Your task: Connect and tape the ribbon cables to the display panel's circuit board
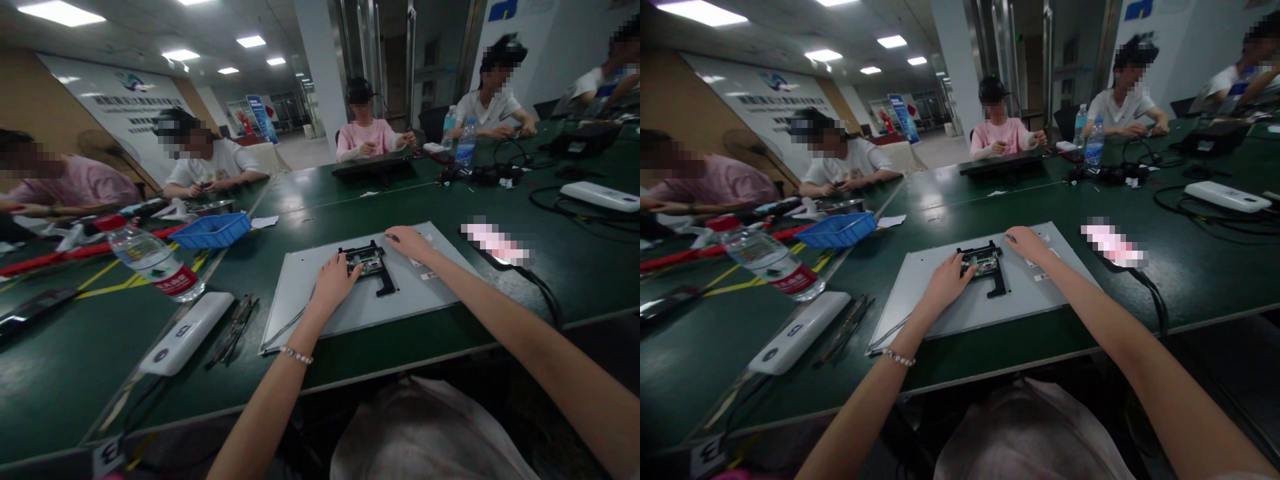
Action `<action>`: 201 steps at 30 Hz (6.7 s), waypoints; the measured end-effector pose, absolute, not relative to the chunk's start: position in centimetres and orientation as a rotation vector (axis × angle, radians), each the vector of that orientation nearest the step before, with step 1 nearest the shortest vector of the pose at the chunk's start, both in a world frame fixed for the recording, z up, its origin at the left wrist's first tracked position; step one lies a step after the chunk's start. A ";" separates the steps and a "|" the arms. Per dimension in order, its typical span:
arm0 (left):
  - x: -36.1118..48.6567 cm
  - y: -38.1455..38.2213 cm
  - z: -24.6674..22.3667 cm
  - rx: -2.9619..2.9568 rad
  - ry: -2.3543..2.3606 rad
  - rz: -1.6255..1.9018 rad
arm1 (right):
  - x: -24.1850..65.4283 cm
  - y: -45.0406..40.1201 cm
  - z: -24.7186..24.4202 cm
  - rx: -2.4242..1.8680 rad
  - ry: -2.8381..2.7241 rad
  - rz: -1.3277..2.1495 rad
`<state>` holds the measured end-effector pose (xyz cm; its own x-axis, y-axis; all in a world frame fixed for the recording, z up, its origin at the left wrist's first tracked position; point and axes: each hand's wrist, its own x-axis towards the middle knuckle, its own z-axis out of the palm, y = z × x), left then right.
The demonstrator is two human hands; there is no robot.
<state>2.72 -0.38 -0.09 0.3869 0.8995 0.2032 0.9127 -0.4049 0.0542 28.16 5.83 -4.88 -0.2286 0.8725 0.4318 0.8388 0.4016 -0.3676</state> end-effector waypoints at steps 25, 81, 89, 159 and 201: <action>2.3 0.4 -1.4 -2.554 -1.736 -0.326 | 28.3 5.6 -4.7 -1.407 -2.052 0.093; 2.3 0.3 -1.4 -2.574 -1.711 -0.356 | 25.1 3.1 -1.8 -1.396 -1.959 -0.107; 2.3 0.3 -1.5 -2.567 -1.694 -0.388 | 24.4 3.6 -2.1 -1.188 -1.993 0.067; 2.9 -0.6 -0.9 -2.604 -1.680 -0.403 | 23.4 5.9 -2.1 -1.274 -2.317 0.125; 2.9 -0.6 -1.3 -2.576 -1.715 -0.406 | 22.9 5.0 -1.7 -1.375 -2.183 0.211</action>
<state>2.88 -0.56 -1.27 0.3624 0.9043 0.2258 0.9096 -0.3959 0.1258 22.87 5.03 -1.66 -0.3287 0.8721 0.3626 0.7864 0.4653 -0.4063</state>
